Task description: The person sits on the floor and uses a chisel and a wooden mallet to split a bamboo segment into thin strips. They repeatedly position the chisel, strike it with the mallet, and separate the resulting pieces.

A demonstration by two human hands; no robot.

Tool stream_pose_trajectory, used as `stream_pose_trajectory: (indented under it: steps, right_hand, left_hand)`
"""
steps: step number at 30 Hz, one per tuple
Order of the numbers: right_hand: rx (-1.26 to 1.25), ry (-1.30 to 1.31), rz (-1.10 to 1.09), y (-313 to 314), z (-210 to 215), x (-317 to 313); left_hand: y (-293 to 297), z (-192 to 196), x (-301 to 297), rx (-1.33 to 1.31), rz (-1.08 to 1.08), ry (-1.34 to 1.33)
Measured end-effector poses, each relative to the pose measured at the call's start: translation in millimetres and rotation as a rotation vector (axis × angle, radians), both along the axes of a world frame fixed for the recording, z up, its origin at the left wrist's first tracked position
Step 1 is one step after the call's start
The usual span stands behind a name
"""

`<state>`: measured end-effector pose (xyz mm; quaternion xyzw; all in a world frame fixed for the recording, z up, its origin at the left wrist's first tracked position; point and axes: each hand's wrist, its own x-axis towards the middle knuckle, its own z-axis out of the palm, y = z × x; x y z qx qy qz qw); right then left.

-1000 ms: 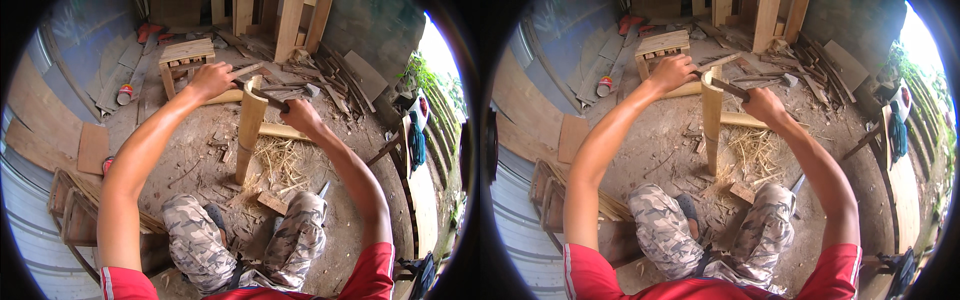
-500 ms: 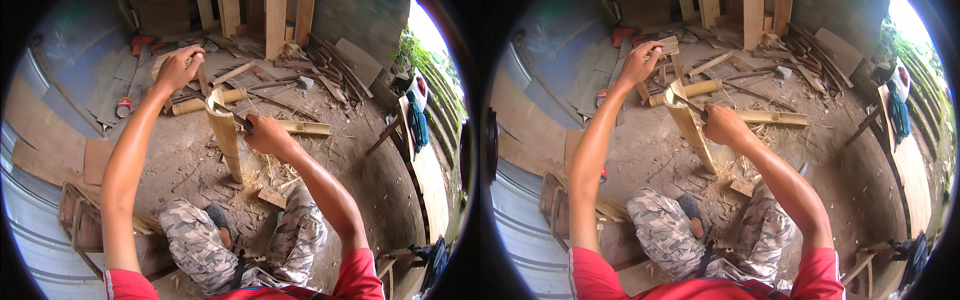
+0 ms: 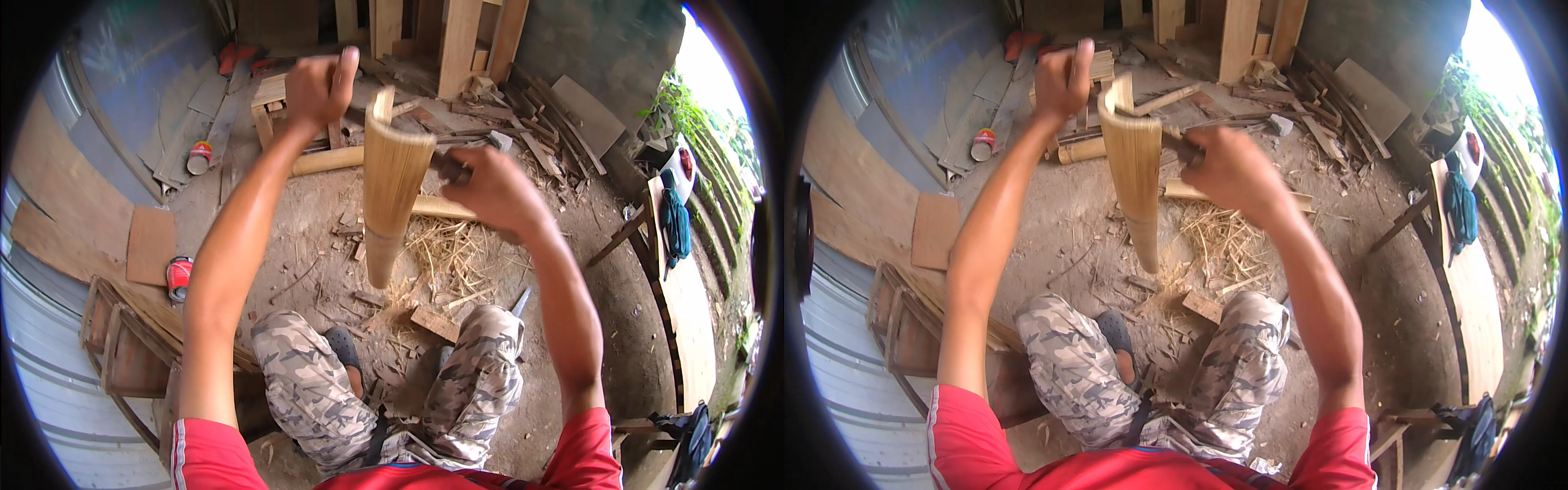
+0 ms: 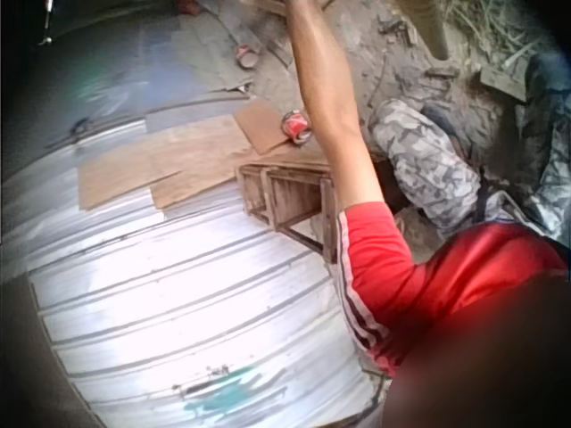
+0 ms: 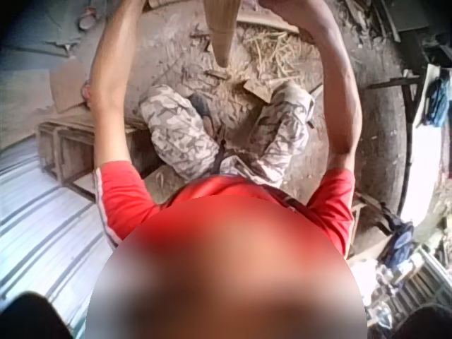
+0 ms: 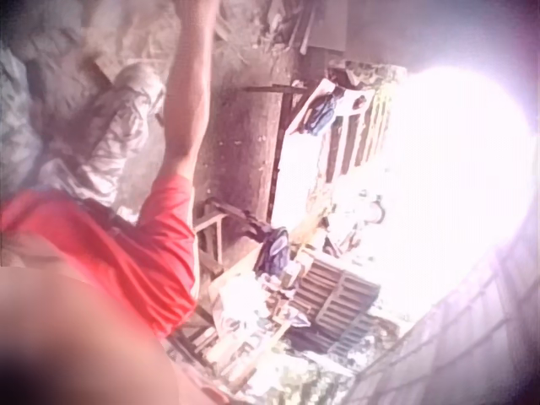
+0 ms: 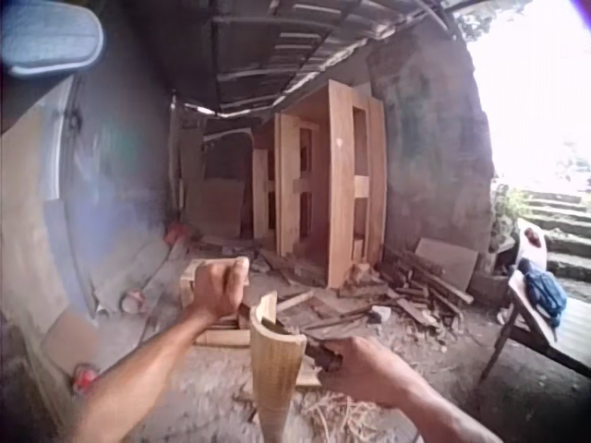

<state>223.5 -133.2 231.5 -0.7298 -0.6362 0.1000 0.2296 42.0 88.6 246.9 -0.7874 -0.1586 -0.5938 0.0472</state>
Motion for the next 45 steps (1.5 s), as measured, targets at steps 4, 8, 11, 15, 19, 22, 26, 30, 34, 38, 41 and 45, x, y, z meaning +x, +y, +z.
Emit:
stream_pose_trajectory:
  steps: [4, 8, 11, 15, 19, 22, 26, 30, 34, 38, 41, 45]
  right_hand:
    - [-0.061, 0.031, -0.035, -12.3, 34.1, -2.5]
    - [-0.2, -0.021, -0.056, 16.6, -52.6, 3.8]
    - [-0.085, 0.028, 0.006, 18.4, -87.3, 19.4]
    - [-0.012, -0.04, 0.016, 6.3, -69.3, 28.3]
    - [-0.053, 0.03, -0.119, -14.8, 14.2, 21.8]
    - [0.014, -0.078, -0.087, -19.2, 61.9, 30.7]
    - [-0.02, -0.099, -0.047, -6.5, 34.7, 47.2]
    - [-0.197, -0.099, 0.009, 47.4, -150.0, 83.7]
    - [-0.125, 0.126, -0.05, 26.0, -130.5, 79.3]
    - [-0.026, 0.073, -0.07, 13.3, -82.9, 75.7]
    - [0.022, 0.068, -0.097, 4.4, -12.3, 58.7]
    - [0.017, 0.079, -0.139, -3.0, 28.0, 39.1]
  left_hand:
    - [-8.2, 23.8, 9.2, -0.01, 0.057, -0.016]
    - [23.3, -86.8, 13.8, -0.215, 0.198, 0.144]
    - [15.6, -92.9, 36.4, -0.073, 0.107, 0.012]
    - [11.6, -75.8, 42.5, -0.094, 0.054, 0.053]
    - [1.5, -7.0, 50.3, -0.055, 0.06, -0.036]
    - [-11.5, 47.9, 50.8, -0.021, 0.079, -0.055]
    - [6.3, -1.5, 69.4, -0.1, 0.139, -0.154]
    - [47.0, -159.1, 93.2, 0.019, 0.106, 0.074]
    - [30.2, -143.2, 104.4, -0.072, -0.02, 0.025]
    - [23.6, -81.6, 98.0, -0.008, 0.017, 0.023]
    - [14.9, 1.8, 89.8, 0.105, -0.01, -0.039]
    - [7.2, 52.8, 84.0, 0.111, 0.016, -0.006]
